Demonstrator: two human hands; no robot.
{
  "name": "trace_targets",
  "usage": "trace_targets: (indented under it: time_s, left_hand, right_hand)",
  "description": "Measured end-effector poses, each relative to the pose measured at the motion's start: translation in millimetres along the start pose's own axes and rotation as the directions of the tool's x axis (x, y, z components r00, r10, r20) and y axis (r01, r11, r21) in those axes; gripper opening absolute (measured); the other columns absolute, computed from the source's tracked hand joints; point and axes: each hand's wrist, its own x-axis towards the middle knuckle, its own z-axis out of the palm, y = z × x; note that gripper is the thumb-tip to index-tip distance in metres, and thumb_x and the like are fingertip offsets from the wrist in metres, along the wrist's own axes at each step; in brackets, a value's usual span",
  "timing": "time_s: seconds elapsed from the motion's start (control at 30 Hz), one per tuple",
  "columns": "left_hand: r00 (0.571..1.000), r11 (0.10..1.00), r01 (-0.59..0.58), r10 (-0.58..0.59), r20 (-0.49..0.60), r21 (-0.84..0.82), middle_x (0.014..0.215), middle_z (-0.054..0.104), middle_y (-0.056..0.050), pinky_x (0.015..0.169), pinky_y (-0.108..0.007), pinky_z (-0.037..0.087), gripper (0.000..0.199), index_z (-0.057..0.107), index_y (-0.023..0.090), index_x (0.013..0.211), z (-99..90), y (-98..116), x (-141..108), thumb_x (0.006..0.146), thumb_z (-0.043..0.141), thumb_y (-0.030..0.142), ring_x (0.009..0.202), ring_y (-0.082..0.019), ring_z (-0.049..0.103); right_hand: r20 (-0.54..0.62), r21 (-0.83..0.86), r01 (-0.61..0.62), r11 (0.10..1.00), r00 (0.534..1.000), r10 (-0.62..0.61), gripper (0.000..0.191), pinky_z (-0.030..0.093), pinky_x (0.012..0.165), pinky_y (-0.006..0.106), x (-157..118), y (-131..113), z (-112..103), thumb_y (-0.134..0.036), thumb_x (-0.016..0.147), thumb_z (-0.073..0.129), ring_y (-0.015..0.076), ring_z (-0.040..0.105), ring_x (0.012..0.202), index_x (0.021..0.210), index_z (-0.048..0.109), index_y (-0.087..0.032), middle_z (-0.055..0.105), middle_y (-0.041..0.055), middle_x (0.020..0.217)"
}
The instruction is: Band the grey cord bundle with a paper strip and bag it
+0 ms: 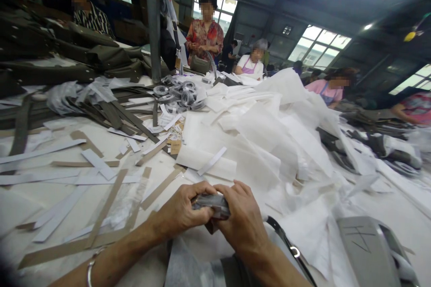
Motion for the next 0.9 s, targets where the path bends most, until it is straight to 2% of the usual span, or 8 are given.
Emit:
trace_targets:
  time_s: [0.17, 0.23, 0.3, 0.4, 0.57, 0.63, 0.77, 0.9]
  left_hand:
    - [0.993, 0.985, -0.101, 0.108, -0.044, 0.143, 0.083, 0.065, 0.002, 0.074, -0.024, 0.042, 0.028, 0.07, 0.021, 0.091, 0.4, 1.3, 0.5, 0.067, 0.065, 0.009, 0.081, -0.015, 0.057]
    - [0.986, 0.972, -0.14, 0.153, -0.061, 0.187, 0.086, 0.065, 0.002, 0.079, -0.025, 0.041, 0.031, 0.07, 0.022, 0.094, 0.2, -1.1, 0.4, 0.067, 0.063, 0.008, 0.085, -0.016, 0.057]
    - [0.982, 0.968, -0.156, 0.173, -0.072, 0.196, 0.088, 0.065, 0.002, 0.08, -0.025, 0.041, 0.032, 0.07, 0.022, 0.096, 0.1, -4.1, -0.2, 0.069, 0.061, 0.008, 0.086, -0.016, 0.057]
    - [0.978, 0.958, -0.168, 0.192, -0.083, 0.233, 0.087, 0.065, 0.002, 0.079, -0.025, 0.04, 0.031, 0.069, 0.023, 0.095, 0.6, -6.9, -1.3, 0.068, 0.061, 0.009, 0.085, -0.016, 0.057]
    - [0.972, 0.932, -0.186, 0.221, -0.08, 0.312, 0.079, 0.062, 0.002, 0.072, -0.025, 0.037, 0.03, 0.069, 0.021, 0.089, 3.6, -7.1, -1.9, 0.063, 0.061, 0.009, 0.077, -0.015, 0.054]
    - [0.974, 0.934, -0.178, 0.212, -0.08, 0.309, 0.078, 0.062, 0.003, 0.071, -0.024, 0.037, 0.029, 0.069, 0.021, 0.089, 3.7, -7.0, -1.4, 0.063, 0.062, 0.01, 0.076, -0.014, 0.054]
    - [0.978, 0.944, -0.154, 0.188, -0.094, 0.291, 0.08, 0.063, 0.003, 0.072, -0.024, 0.038, 0.029, 0.069, 0.022, 0.091, 1.7, -8.5, 0.3, 0.064, 0.064, 0.011, 0.077, -0.014, 0.055]
    - [0.956, 0.896, -0.224, 0.278, -0.092, 0.384, 0.076, 0.063, 0.003, 0.071, -0.025, 0.037, 0.024, 0.068, 0.022, 0.087, 1.4, -11.8, 1.2, 0.066, 0.066, 0.011, 0.073, -0.014, 0.054]
  right_hand:
    - [-0.076, -0.029, 0.137, 0.99, 0.987, -0.139, 0.03, 0.044, 0.095, 0.044, 2.7, 4.7, -1.7, -0.007, 0.077, 0.056, 0.0193, 0.065, 0.071, 0.103, 0.061, -0.021, 0.072, 0.0036, 0.085]
    - [-0.077, 0.039, 0.074, 0.997, 0.995, -0.071, 0.036, 0.046, 0.091, 0.041, 1.5, 3.1, 2.2, -0.007, 0.075, 0.054, 0.0206, 0.067, 0.076, 0.107, 0.063, -0.021, 0.074, 0.0047, 0.091]
    - [0.011, 0.157, -0.098, 0.983, 0.995, 0.098, 0.039, 0.048, 0.084, 0.037, 1.8, -0.7, 5.2, -0.008, 0.073, 0.054, 0.0219, 0.068, 0.082, 0.107, 0.067, -0.024, 0.075, 0.0034, 0.095]
    - [0.325, 0.356, -0.438, 0.825, 0.886, 0.33, 0.027, 0.047, 0.07, 0.027, 6.2, -5.9, 2.9, -0.012, 0.071, 0.062, 0.0204, 0.065, 0.079, 0.094, 0.072, -0.023, 0.074, -0.0004, 0.087]
    - [0.658, 0.537, -0.677, 0.504, 0.71, 0.251, 0.02, 0.037, 0.057, 0.02, 10.8, 1.1, -3.1, -0.015, 0.061, 0.075, 0.0099, 0.048, 0.061, 0.08, 0.069, -0.015, 0.06, -0.0053, 0.068]
    - [0.705, 0.528, -0.719, 0.453, 0.668, 0.239, 0.018, 0.035, 0.054, 0.019, 9.8, 5.2, -0.3, -0.016, 0.059, 0.076, 0.008, 0.042, 0.057, 0.075, 0.068, -0.013, 0.055, -0.0061, 0.063]
    - [0.677, 0.55, -0.732, 0.403, 0.673, 0.299, 0.017, 0.033, 0.051, 0.02, 9.0, 5.5, 6.1, -0.016, 0.055, 0.077, 0.007, 0.037, 0.053, 0.067, 0.066, -0.014, 0.05, -0.0067, 0.058]
    - [0.735, 0.583, -0.774, 0.246, 0.632, 0.247, 0.022, 0.035, 0.057, 0.019, 11.2, 1.8, -3.8, -0.015, 0.053, 0.08, 0.0078, 0.043, 0.058, 0.073, 0.071, -0.013, 0.057, -0.0055, 0.063]
